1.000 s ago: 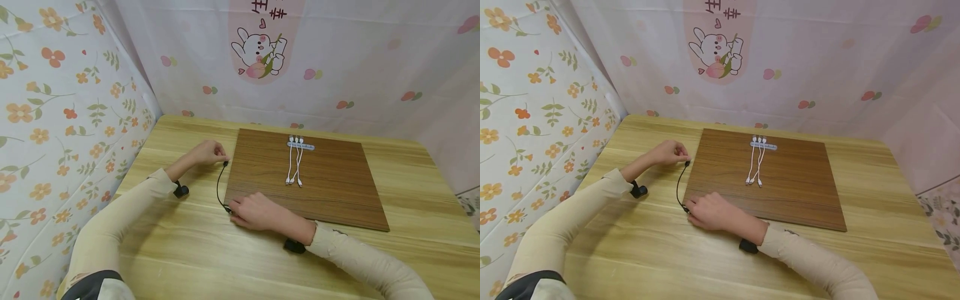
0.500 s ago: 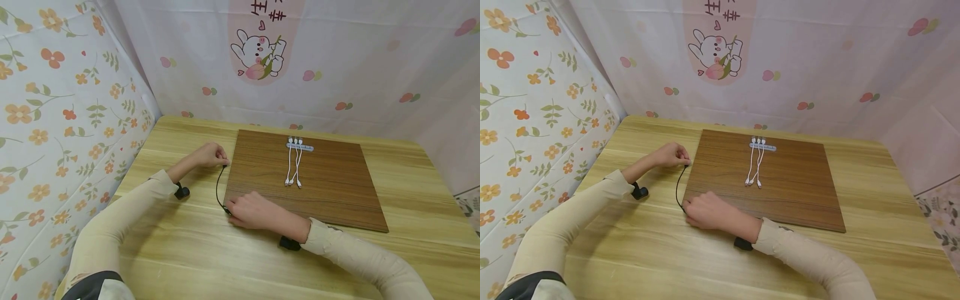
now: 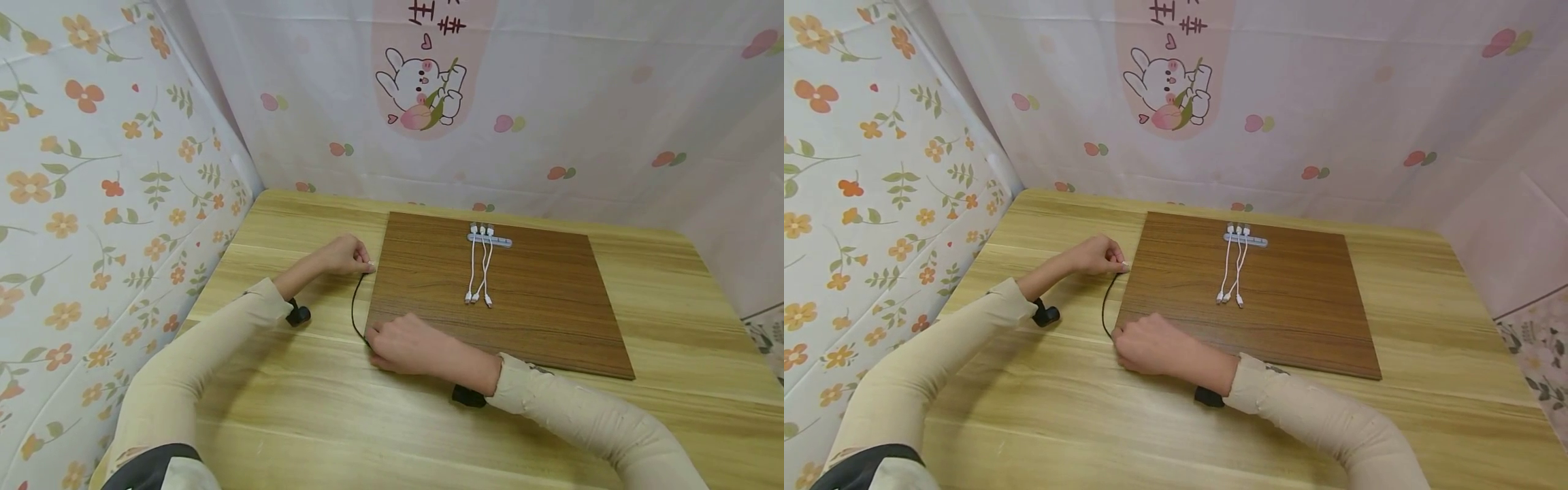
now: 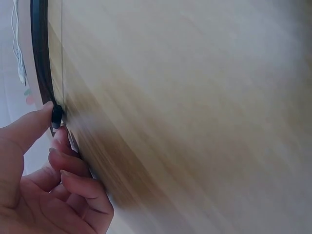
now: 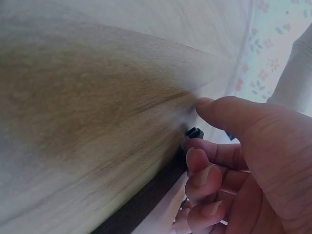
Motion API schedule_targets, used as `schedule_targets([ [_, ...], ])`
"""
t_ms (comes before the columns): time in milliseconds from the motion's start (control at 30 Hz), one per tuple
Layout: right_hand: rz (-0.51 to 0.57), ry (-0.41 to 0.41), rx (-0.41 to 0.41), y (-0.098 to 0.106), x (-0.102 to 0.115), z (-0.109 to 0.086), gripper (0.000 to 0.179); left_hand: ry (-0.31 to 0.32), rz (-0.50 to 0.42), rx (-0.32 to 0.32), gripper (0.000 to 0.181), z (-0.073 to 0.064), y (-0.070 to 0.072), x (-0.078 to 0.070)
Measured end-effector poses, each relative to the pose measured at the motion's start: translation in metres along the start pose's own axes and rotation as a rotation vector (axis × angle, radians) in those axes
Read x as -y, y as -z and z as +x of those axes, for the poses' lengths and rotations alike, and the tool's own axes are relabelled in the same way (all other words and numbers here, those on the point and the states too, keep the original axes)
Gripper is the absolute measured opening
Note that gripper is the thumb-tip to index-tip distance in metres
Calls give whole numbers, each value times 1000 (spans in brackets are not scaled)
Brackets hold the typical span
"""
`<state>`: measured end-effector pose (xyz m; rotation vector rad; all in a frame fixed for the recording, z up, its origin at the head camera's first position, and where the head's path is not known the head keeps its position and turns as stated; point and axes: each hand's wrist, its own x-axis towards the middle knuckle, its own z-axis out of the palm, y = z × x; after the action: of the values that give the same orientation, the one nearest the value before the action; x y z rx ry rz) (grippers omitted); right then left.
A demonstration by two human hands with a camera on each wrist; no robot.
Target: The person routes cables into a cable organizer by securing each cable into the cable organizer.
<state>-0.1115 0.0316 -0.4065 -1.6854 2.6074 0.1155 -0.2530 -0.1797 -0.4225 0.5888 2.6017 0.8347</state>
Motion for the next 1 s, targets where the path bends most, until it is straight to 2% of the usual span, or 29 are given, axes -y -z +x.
schedule_targets([
  [300, -15, 2, -13, -1, 2, 3, 20, -32, -17, 20, 19, -3, 0, 0],
  [600, -30, 28, -34, 0, 3, 10, 20, -50, -13, 3, 17, -4, 0, 0],
  [867, -107, 51, -49, 2, 8, 23, 20, -69, -37, -5, 15, -4, 0, -2],
  [1000, -150, 44, -19, 2, 12, 30, 18, -75, -35, -10, 15, -3, 0, -2],
])
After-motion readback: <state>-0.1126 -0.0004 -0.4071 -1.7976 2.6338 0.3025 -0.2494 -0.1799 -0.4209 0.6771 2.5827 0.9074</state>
